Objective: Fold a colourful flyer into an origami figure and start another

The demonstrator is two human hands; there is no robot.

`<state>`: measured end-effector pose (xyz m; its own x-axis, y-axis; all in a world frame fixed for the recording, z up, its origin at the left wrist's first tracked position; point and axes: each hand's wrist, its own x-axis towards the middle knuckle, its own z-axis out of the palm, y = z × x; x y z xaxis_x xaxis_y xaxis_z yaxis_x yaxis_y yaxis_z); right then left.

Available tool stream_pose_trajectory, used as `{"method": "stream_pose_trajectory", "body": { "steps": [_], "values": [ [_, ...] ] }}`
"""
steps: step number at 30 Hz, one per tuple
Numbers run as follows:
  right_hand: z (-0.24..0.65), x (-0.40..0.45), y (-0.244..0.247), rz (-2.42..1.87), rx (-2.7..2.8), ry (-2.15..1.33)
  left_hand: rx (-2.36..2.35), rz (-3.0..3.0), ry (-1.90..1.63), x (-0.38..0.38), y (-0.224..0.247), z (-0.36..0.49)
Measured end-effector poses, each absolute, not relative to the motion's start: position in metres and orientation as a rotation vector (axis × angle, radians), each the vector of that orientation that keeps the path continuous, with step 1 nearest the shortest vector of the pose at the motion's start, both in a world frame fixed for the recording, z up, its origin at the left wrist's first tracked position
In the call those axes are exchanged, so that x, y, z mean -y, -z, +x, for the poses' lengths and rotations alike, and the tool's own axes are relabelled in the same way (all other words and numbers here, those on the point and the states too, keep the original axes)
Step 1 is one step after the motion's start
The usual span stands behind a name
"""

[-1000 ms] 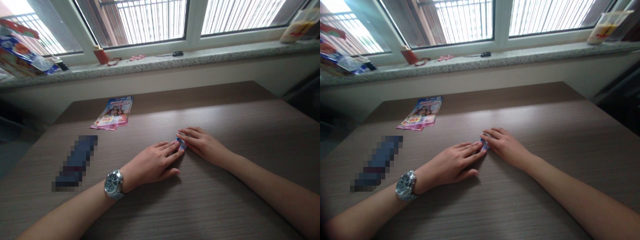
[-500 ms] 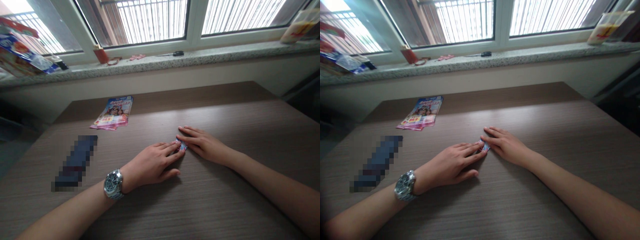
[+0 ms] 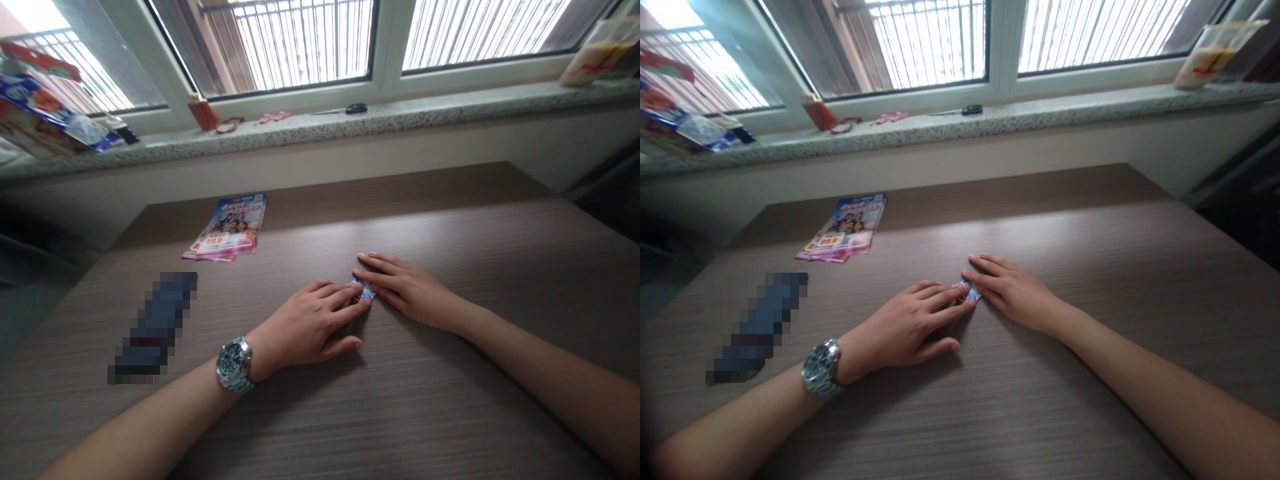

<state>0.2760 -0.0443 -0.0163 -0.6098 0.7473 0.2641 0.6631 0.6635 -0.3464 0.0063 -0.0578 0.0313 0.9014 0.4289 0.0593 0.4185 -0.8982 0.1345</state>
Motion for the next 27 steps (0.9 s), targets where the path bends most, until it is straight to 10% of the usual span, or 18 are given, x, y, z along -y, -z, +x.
{"method": "stream_pose_trajectory", "body": {
  "steps": [27],
  "values": [
    [0.260, 0.050, 0.011, -1.187, 2.144, -0.495, -0.886, 2.733, -0.546, 0.045, -0.017, 0.013]
  ]
}}
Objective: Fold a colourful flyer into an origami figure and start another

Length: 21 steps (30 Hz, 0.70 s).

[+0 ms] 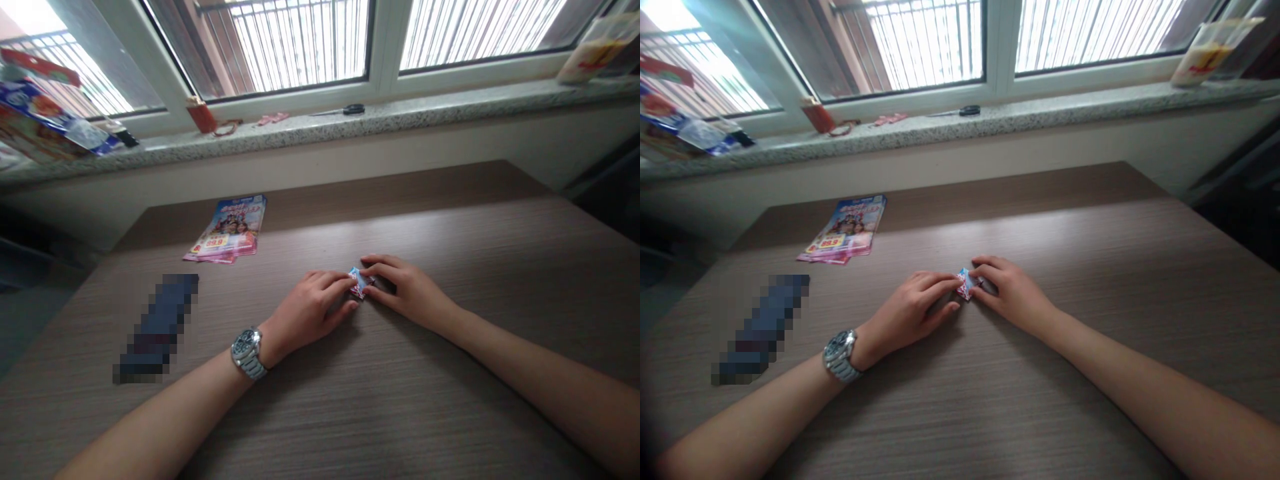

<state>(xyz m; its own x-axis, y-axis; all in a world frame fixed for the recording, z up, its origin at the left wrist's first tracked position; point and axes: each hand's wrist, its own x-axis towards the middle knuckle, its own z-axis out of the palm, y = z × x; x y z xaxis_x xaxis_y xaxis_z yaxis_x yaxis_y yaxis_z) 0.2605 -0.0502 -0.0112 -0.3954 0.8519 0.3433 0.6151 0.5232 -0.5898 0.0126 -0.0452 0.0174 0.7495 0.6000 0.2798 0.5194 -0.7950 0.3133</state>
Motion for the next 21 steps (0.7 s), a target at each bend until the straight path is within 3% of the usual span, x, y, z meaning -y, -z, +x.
{"method": "stream_pose_trajectory", "body": {
  "steps": [6, 21],
  "values": [
    [0.2566, 0.0529, 0.0098, -1.184, 2.162, -0.440, -1.234, 2.651, -0.614, 0.0419, -0.0129, 0.0185],
    [0.2538, 0.0539, 0.0104, -1.210, 2.176, -0.434, -1.210, 2.614, -0.635, 0.0408, -0.0087, 0.0212]
  ]
}}
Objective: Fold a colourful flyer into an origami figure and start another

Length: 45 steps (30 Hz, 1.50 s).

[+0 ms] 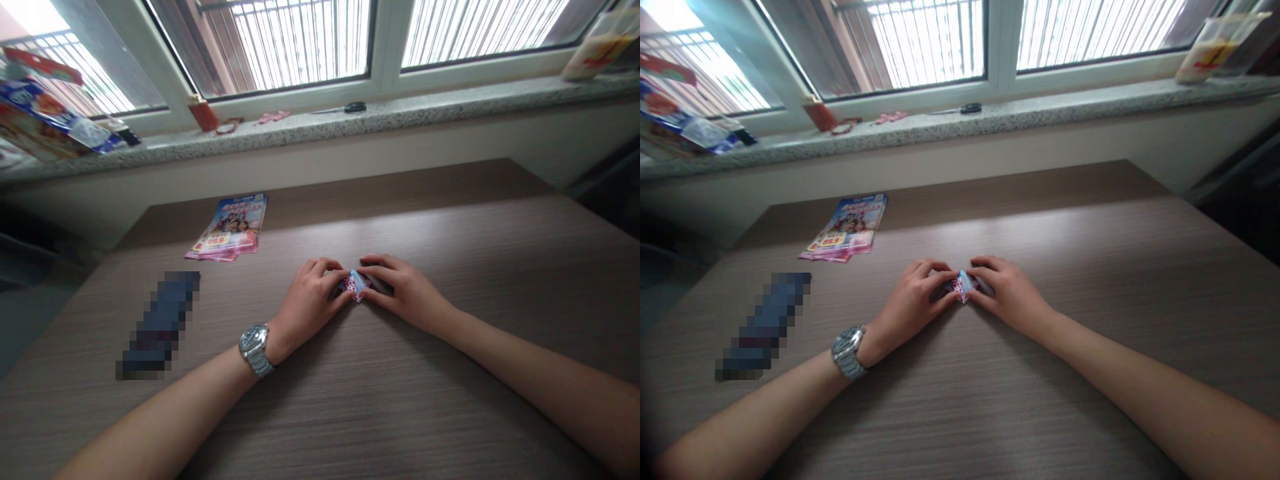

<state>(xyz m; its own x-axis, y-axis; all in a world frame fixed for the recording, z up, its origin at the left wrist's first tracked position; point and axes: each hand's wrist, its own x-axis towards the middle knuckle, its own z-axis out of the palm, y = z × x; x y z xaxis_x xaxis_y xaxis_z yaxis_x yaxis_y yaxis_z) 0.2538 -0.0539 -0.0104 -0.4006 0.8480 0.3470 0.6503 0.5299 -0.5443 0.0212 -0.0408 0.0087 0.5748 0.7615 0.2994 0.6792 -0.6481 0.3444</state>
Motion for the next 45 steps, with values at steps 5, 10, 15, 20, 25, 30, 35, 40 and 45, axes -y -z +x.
{"method": "stream_pose_trajectory", "body": {
  "steps": [5, 10, 15, 20, 25, 30, 35, 40, 45],
  "values": [
    [0.255, 0.050, 0.013, -1.137, 2.206, -0.404, -1.225, 2.545, -0.638, 0.041, -0.009, 0.022],
    [0.255, 0.049, 0.012, -1.121, 2.210, -0.407, -1.174, 2.522, -0.657, 0.039, -0.006, 0.022],
    [0.255, 0.050, 0.008, -1.122, 2.203, -0.436, -1.138, 2.480, -0.668, 0.039, -0.006, 0.020],
    [0.255, 0.050, 0.010, -1.100, 2.206, -0.434, -1.091, 2.505, -0.652, 0.040, -0.010, 0.020],
    [0.257, 0.051, 0.012, -1.107, 2.179, -0.447, -1.053, 2.537, -0.661, 0.039, -0.009, 0.018],
    [0.259, 0.051, 0.009, -1.128, 2.130, -0.522, -1.043, 2.533, -0.667, 0.040, -0.010, 0.016],
    [0.260, 0.052, 0.008, -1.137, 2.101, -0.541, -1.014, 2.541, -0.653, 0.041, -0.013, 0.015],
    [0.261, 0.052, 0.009, -1.115, 2.125, -0.522, -1.019, 2.565, -0.645, 0.040, -0.012, 0.014],
    [0.266, 0.051, 0.009, -1.014, 2.190, -0.513, -1.003, 2.590, -0.637, 0.039, -0.012, 0.012]
  ]
}}
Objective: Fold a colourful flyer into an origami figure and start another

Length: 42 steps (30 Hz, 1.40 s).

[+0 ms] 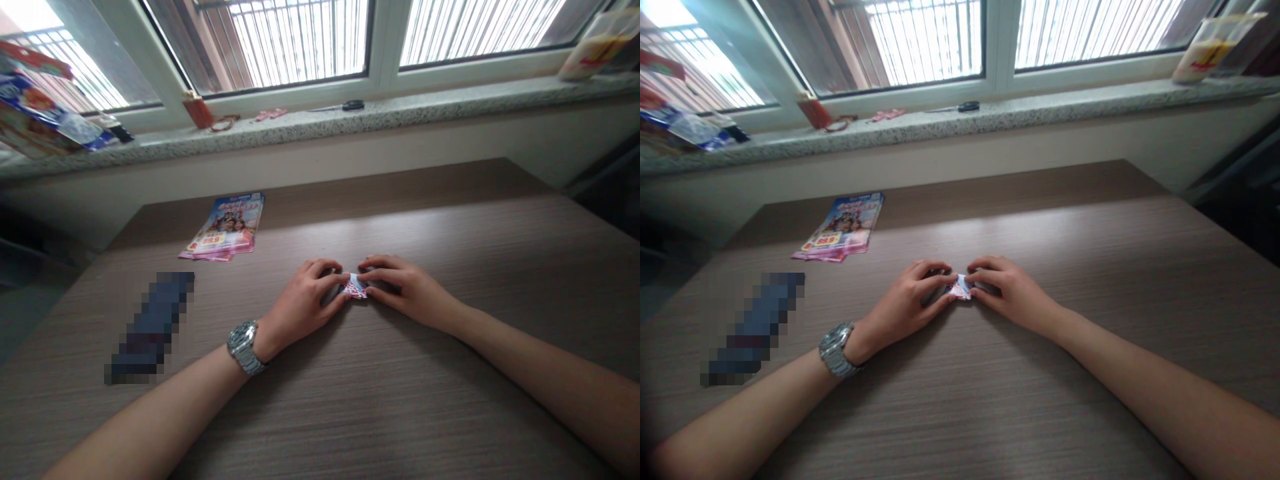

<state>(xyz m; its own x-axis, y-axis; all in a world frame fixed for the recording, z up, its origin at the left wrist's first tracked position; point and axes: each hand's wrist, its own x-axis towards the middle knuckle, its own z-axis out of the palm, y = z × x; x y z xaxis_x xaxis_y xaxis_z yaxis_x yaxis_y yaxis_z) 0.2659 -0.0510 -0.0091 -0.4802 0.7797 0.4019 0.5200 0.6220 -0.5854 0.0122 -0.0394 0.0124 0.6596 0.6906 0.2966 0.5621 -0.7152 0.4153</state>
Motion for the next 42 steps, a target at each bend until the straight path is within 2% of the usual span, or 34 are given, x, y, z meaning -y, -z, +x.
{"method": "stream_pose_trajectory", "body": {
  "steps": [18, 42],
  "values": [
    [0.266, 0.049, 0.008, -0.907, 2.259, -0.453, -0.989, 2.638, -0.639, 0.037, -0.010, 0.011],
    [0.257, 0.053, 0.007, -1.161, 2.161, -0.511, -1.118, 2.586, -0.676, 0.037, -0.010, 0.015]
  ]
}}
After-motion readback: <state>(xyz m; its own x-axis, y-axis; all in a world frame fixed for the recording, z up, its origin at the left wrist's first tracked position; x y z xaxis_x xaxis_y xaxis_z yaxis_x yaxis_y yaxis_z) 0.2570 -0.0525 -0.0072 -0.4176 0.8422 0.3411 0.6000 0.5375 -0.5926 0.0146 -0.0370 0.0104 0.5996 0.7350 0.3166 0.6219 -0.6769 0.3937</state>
